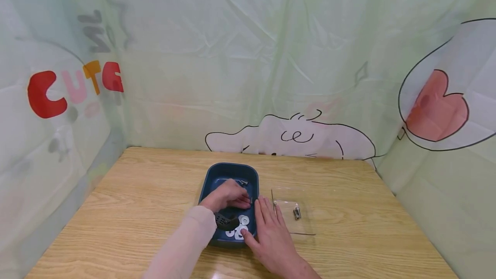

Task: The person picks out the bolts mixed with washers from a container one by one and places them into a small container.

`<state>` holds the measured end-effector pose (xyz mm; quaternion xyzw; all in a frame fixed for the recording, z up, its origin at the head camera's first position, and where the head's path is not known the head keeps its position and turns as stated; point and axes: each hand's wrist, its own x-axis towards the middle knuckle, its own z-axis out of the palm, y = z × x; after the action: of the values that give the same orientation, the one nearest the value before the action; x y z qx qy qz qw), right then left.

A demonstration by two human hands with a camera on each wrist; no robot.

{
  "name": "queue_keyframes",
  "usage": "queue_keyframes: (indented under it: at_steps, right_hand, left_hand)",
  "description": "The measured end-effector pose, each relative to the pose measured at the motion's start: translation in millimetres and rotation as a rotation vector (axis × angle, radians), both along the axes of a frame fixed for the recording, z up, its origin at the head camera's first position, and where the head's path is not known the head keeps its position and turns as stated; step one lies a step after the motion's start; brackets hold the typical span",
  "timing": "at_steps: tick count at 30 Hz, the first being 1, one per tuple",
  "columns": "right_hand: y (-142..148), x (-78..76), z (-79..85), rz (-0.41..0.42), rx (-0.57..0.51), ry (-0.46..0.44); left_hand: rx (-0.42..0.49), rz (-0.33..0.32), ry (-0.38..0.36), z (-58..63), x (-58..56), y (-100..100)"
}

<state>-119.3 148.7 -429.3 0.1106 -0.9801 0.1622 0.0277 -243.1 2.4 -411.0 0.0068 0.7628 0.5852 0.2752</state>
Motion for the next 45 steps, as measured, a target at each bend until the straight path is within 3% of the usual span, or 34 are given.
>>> queue_keyframes:
  at_steps: [8, 20, 37, 45]
  right_hand:
    - [-1.6, 0.3, -0.4, 0.010, 0.009, -0.005]
    - [-1.8, -0.6, 0.5, 0.025, 0.030, 0.008]
    - [-2.3, -0.1, 4.0, 0.010, 0.026, -0.038]
    - [-0.1, -2.2, 3.4, -0.003, 0.016, -0.050]
  left_hand:
    - [-0.018, 0.009, -0.013, -3.5, -2.8, 3.7]
    - [-0.075, -0.030, 0.049, -2.1, 2.4, 3.9]
    - [-0.025, 0.017, 0.051, 0.4, 3.7, 9.3]
    - [0.067, 0.005, 0.088, 2.3, 4.7, 7.3]
